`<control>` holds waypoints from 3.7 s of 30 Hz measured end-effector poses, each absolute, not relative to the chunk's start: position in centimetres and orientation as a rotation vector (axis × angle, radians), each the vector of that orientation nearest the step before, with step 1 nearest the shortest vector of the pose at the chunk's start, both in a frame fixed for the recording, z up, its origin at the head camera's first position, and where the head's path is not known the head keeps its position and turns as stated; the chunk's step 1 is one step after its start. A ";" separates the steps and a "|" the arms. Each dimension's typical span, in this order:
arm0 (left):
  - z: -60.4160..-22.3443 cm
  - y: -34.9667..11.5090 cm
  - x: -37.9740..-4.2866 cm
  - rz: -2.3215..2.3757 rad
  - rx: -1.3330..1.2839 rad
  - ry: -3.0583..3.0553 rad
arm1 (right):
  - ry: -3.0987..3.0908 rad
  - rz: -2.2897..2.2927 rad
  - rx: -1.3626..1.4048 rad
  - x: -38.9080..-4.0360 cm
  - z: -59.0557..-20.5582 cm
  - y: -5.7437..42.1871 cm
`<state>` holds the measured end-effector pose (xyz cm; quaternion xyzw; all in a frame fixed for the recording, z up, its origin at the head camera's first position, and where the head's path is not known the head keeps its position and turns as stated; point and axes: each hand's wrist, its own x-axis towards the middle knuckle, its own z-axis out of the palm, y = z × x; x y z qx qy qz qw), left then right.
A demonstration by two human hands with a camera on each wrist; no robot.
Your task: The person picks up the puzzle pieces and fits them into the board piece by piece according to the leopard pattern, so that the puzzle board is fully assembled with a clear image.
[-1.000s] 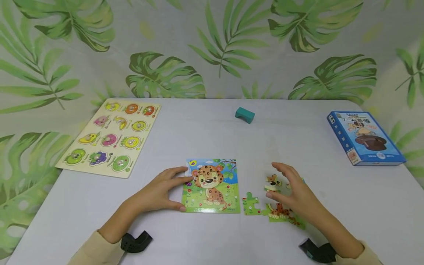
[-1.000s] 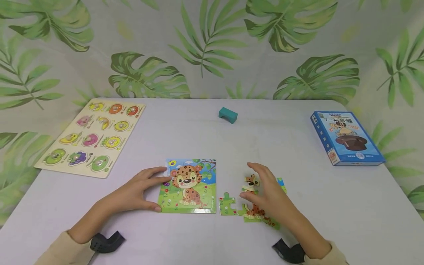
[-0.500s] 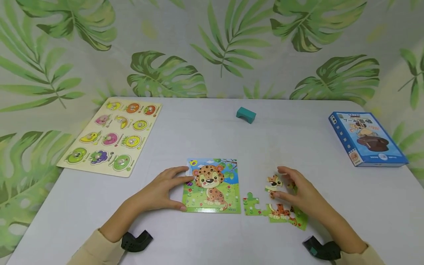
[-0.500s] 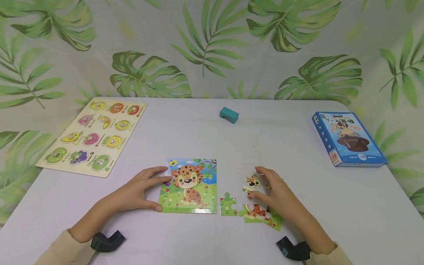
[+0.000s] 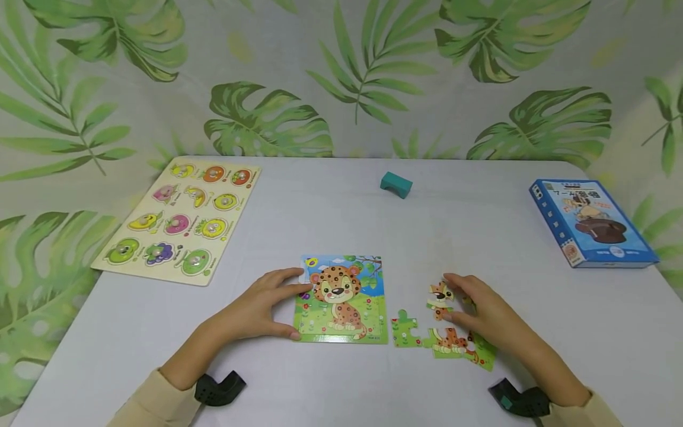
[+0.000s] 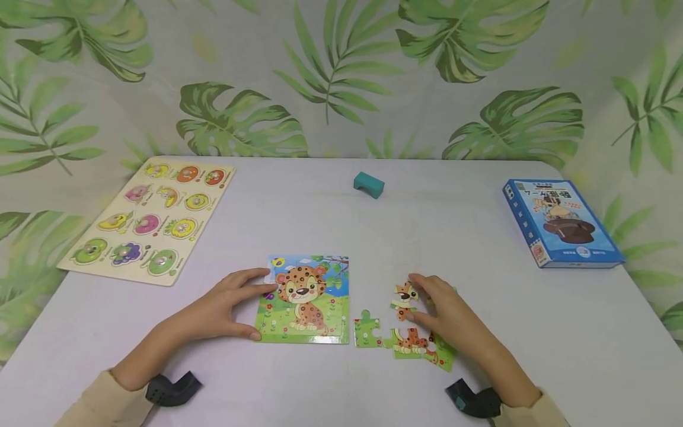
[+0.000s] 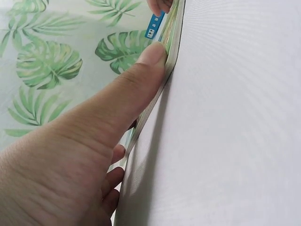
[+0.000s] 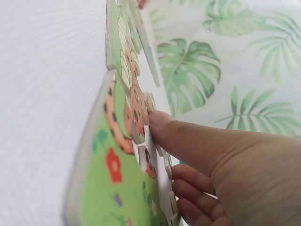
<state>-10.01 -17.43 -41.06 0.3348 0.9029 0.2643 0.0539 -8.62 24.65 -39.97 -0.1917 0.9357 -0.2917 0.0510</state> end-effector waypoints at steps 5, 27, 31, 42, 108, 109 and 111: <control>-41.1 -17.4 -10.0 0.792 1.009 2.741 | 2.889 -0.825 -0.593 -8.5 -39.8 24.4; -40.9 -17.4 -10.0 0.778 0.990 2.727 | 3.004 -0.976 -0.872 -7.7 -38.8 22.5; -40.8 -17.4 -9.9 0.772 1.013 2.735 | 2.984 -1.032 -0.963 -7.4 -37.7 21.1; -40.3 -16.4 -9.1 0.721 1.043 2.751 | 2.802 -1.096 -1.242 -8.2 -36.1 14.6; -41.0 -14.5 -7.9 0.481 1.198 2.872 | 2.873 -1.127 -0.875 -8.1 -33.2 20.0; -41.1 -14.5 -7.9 0.481 1.196 2.871 | 2.911 -1.121 -0.860 -8.0 -33.2 20.6; -41.1 -14.5 -7.9 0.474 1.187 2.867 | 2.978 -1.110 -0.814 -7.8 -33.2 22.0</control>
